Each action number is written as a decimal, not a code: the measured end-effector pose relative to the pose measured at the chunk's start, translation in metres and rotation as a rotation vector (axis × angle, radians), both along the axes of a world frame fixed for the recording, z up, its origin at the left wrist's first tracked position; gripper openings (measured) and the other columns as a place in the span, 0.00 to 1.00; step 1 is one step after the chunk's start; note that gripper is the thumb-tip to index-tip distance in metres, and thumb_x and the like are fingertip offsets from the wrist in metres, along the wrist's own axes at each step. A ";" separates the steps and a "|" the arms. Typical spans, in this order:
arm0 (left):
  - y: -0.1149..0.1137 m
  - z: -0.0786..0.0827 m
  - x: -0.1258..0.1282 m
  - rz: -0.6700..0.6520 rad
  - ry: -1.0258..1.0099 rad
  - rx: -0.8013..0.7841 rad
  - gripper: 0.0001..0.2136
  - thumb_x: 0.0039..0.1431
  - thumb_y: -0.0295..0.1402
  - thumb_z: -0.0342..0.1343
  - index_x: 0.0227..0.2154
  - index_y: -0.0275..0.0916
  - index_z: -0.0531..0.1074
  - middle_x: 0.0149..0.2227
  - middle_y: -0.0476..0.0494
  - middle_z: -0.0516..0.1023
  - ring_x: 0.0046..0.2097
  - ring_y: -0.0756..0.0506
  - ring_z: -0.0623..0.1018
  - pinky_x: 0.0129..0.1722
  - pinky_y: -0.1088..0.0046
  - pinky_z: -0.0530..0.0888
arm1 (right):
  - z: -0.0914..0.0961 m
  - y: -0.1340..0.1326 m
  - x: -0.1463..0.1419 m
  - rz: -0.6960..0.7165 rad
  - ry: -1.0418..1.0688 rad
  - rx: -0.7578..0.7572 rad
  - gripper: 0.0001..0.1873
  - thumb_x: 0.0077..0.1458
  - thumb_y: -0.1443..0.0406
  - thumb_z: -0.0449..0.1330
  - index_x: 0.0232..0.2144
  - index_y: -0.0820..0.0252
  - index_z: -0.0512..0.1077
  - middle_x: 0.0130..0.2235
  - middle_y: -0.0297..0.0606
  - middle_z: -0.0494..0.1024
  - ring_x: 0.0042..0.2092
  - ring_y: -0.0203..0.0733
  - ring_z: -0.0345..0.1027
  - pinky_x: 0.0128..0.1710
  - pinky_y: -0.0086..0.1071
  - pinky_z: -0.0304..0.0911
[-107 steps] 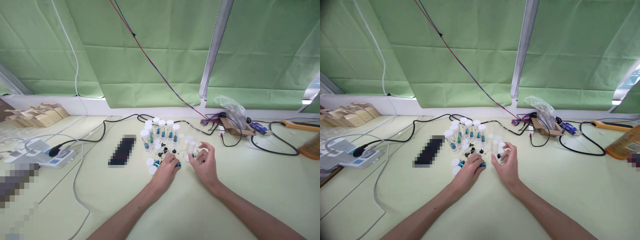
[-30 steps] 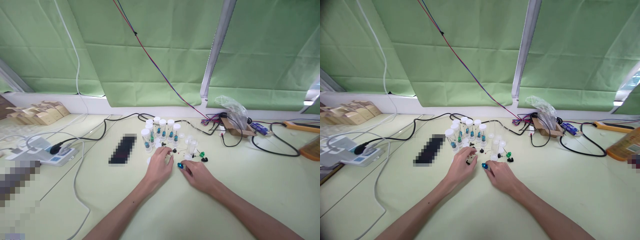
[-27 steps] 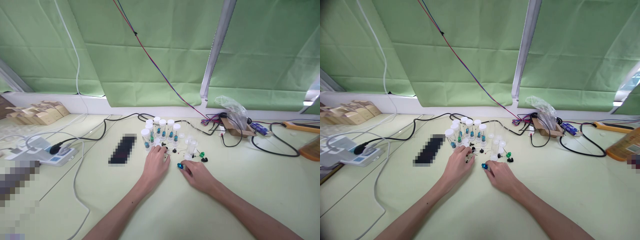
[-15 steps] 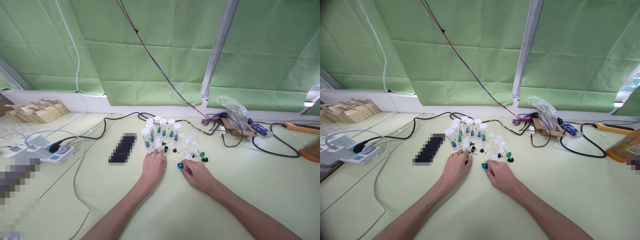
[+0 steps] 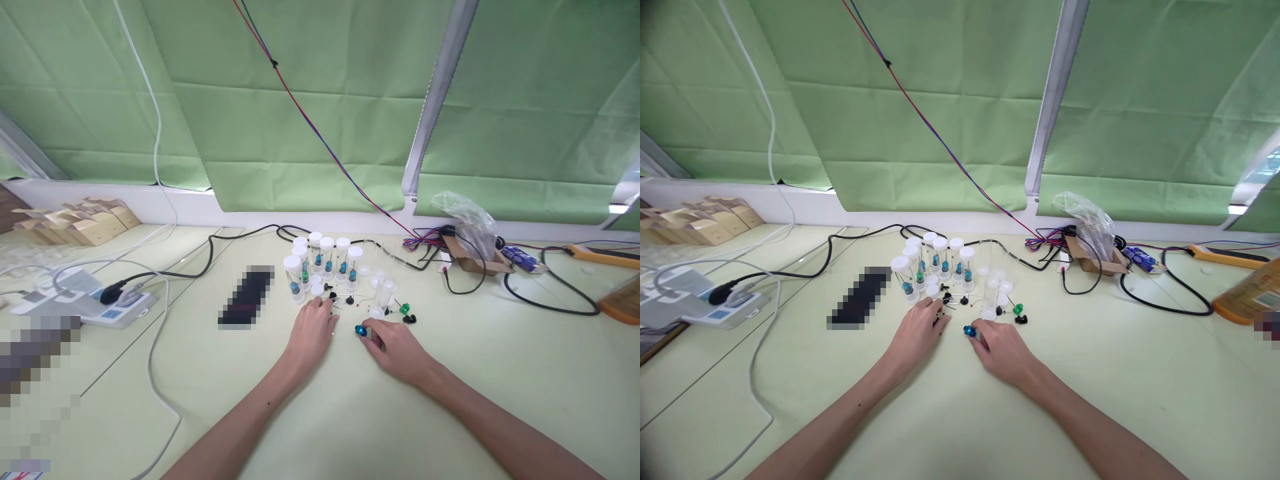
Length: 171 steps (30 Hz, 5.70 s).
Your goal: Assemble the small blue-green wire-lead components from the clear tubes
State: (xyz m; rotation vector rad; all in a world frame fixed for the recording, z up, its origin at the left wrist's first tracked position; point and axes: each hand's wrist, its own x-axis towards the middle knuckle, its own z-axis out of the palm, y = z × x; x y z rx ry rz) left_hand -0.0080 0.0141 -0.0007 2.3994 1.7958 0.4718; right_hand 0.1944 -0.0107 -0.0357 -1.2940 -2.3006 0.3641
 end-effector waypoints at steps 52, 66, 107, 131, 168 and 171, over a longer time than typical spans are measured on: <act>-0.003 -0.013 0.004 -0.178 -0.217 0.106 0.14 0.52 0.23 0.51 0.43 0.37 0.69 0.42 0.39 0.72 0.47 0.38 0.69 0.48 0.58 0.71 | -0.001 0.001 0.001 0.013 0.026 -0.006 0.08 0.62 0.65 0.52 0.42 0.59 0.69 0.29 0.34 0.75 0.29 0.39 0.68 0.30 0.30 0.57; 0.001 -0.020 0.004 -0.173 -0.187 0.040 0.09 0.61 0.24 0.48 0.42 0.37 0.71 0.39 0.40 0.72 0.44 0.39 0.70 0.44 0.59 0.71 | 0.000 0.000 0.001 0.014 0.032 -0.015 0.07 0.62 0.64 0.52 0.41 0.58 0.69 0.27 0.33 0.74 0.27 0.38 0.66 0.29 0.30 0.55; 0.001 -0.021 0.007 -0.190 -0.176 0.086 0.11 0.66 0.27 0.43 0.39 0.36 0.72 0.37 0.38 0.72 0.42 0.40 0.70 0.43 0.59 0.70 | 0.001 0.001 0.000 0.023 0.024 -0.010 0.08 0.62 0.65 0.52 0.41 0.58 0.69 0.27 0.33 0.74 0.28 0.38 0.67 0.29 0.30 0.56; 0.003 -0.016 0.005 -0.124 -0.475 0.138 0.14 0.68 0.35 0.43 0.42 0.39 0.74 0.42 0.41 0.78 0.44 0.43 0.76 0.45 0.65 0.71 | 0.000 0.002 0.001 0.019 0.021 -0.015 0.08 0.63 0.65 0.52 0.43 0.58 0.69 0.28 0.34 0.75 0.28 0.39 0.68 0.30 0.30 0.58; -0.003 -0.014 0.011 -0.149 -0.314 -0.030 0.13 0.67 0.30 0.41 0.37 0.37 0.71 0.37 0.41 0.71 0.37 0.43 0.75 0.38 0.67 0.69 | -0.003 0.000 -0.003 0.037 0.108 0.019 0.10 0.64 0.66 0.52 0.43 0.59 0.72 0.32 0.36 0.75 0.31 0.39 0.67 0.32 0.31 0.59; -0.003 -0.015 0.011 -0.155 -0.309 -0.036 0.13 0.67 0.28 0.40 0.37 0.37 0.72 0.37 0.41 0.71 0.37 0.43 0.75 0.38 0.67 0.69 | -0.003 0.000 -0.003 0.038 0.102 0.024 0.10 0.63 0.66 0.52 0.43 0.58 0.72 0.32 0.36 0.75 0.30 0.39 0.66 0.31 0.31 0.59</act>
